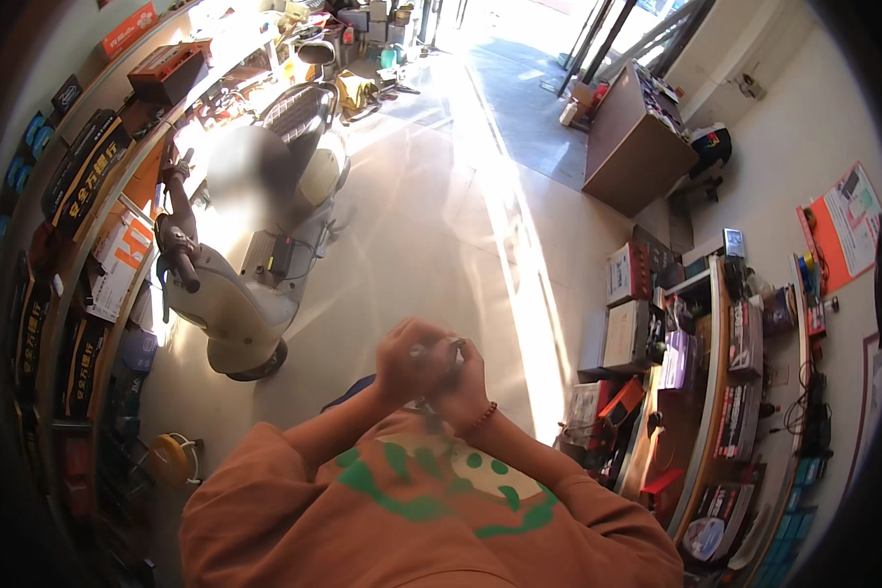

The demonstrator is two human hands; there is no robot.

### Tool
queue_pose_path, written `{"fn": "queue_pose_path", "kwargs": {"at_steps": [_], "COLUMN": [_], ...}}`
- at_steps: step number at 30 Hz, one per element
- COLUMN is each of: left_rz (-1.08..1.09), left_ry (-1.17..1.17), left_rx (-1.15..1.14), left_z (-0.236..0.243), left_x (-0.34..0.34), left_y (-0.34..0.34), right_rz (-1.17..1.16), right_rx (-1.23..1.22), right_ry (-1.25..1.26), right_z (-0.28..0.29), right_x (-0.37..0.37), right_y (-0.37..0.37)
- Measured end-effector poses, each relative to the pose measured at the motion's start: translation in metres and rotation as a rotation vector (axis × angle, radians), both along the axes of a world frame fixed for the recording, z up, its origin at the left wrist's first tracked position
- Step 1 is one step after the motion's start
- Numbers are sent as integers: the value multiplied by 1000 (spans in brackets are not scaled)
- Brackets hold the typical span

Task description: The person works on a scooter in a cluttered workshop, handling wires and small components. They use tools like a screwdriver and pliers to manipulate parts, then walk around the room to gather additional items and return to the scooter.

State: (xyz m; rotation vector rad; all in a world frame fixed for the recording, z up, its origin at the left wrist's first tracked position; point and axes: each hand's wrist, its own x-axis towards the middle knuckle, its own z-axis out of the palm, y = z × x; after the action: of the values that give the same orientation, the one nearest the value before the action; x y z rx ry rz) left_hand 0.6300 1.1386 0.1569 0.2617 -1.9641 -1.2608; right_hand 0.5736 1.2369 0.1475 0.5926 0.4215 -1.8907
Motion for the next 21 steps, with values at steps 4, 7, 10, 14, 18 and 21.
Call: {"fn": "queue_pose_path", "kwargs": {"at_steps": [4, 7, 10, 14, 18, 21], "left_rz": [95, 66, -55, -298, -446, -471], "left_ry": [-84, -179, -216, -270, -249, -291], "left_rx": [93, 163, 240, 120, 14, 53], "left_z": [-32, -50, -49, -26, -5, -14], "left_x": [-75, -139, -220, -338, -445, -515], "left_y": [-45, -80, -111, -155, -193, -223], "right_rz": [111, 117, 58, 70, 63, 120], "right_rx": [27, 35, 87, 249, 326, 293], "right_ry": [-1, 18, 2, 418, 792, 935], "right_z": [-20, -33, -28, -24, -27, -40], "right_x": [-86, -156, -234, -335, -434, -501], "right_y": [-52, -82, -105, -125, -154, -183]}}
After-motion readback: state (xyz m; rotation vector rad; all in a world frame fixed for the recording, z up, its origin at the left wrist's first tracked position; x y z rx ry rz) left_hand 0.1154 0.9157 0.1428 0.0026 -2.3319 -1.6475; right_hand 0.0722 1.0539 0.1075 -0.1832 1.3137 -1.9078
